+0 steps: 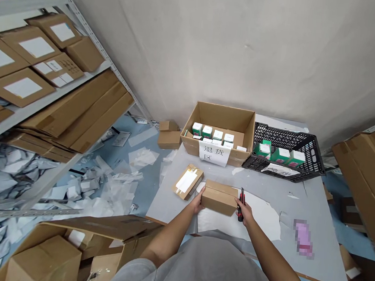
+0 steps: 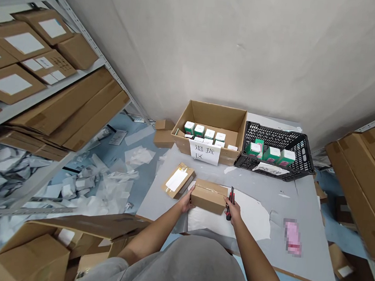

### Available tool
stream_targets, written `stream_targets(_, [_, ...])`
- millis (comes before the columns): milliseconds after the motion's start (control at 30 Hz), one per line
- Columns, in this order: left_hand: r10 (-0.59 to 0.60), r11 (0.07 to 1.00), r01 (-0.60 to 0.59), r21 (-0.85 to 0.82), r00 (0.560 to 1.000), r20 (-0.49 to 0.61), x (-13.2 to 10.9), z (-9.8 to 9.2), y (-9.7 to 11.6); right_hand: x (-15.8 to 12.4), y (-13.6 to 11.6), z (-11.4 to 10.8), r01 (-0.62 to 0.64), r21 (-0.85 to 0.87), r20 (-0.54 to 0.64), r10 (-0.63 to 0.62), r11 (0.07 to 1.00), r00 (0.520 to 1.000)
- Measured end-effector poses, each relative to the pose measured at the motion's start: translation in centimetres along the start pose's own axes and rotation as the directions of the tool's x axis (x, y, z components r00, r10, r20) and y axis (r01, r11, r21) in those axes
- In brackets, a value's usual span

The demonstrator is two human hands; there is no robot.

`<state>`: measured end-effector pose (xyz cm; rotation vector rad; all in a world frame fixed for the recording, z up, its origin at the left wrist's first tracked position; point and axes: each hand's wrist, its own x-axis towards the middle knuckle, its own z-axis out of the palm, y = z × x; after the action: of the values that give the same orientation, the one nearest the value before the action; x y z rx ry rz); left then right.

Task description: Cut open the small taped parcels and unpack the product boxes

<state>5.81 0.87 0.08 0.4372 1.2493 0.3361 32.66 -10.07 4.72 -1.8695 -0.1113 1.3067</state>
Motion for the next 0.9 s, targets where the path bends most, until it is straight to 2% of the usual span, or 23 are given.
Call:
stream_targets(267, [0.118, 0.991, -0.123, 0.054, 0.988, 0.1, 0.3, -1.2, -0.6, -0.1, -0.1, -0.9, 0.019, -0.043, 0.062, -0.017, 0.999, 0.998])
stream_targets(533, [0.09, 0.995, -0.088, -0.048, 0.995, 0.039, 1.4, -1.1, -2.4, -0.4, 0.4, -1.5, 0.03, -0.1, 0.059, -0.024, 0.994, 0.998])
stream_targets(700, [0.154, 0.988, -0.153, -0.018, 0.976, 0.156, 1.1, -1.7, -2.3, -0.3, 1.3, -1.6, 0.053, -0.116, 0.053, -0.047, 0.992, 0.997])
stream_targets(733, [0.185, 0.982, -0.19, 0.019, 0.973, 0.138, 0.9, -1.7, -2.1, -0.3, 1.5, -1.6, 0.06, -0.13, 0.052, -0.053, 0.99, 0.997])
stream_targets(800, [0.297, 0.947, -0.298, 0.119, 0.955, 0.024, 0.7, -1.5, -1.9, -0.3, 1.9, -1.7, 0.088, -0.17, 0.038, -0.083, 0.982, 0.996])
stream_targets(867, [0.427, 0.889, -0.403, 0.217, 0.901, -0.079, 0.5, -1.0, -2.0, -0.5, 1.9, -1.9, 0.14, -0.219, 0.012, -0.141, 0.966, 0.99])
stream_targets(900, [0.482, 0.858, -0.448, 0.252, 0.871, -0.092, 0.5, -0.6, -2.1, -0.7, 1.9, -2.0, 0.175, -0.258, -0.003, -0.182, 0.95, 0.983])
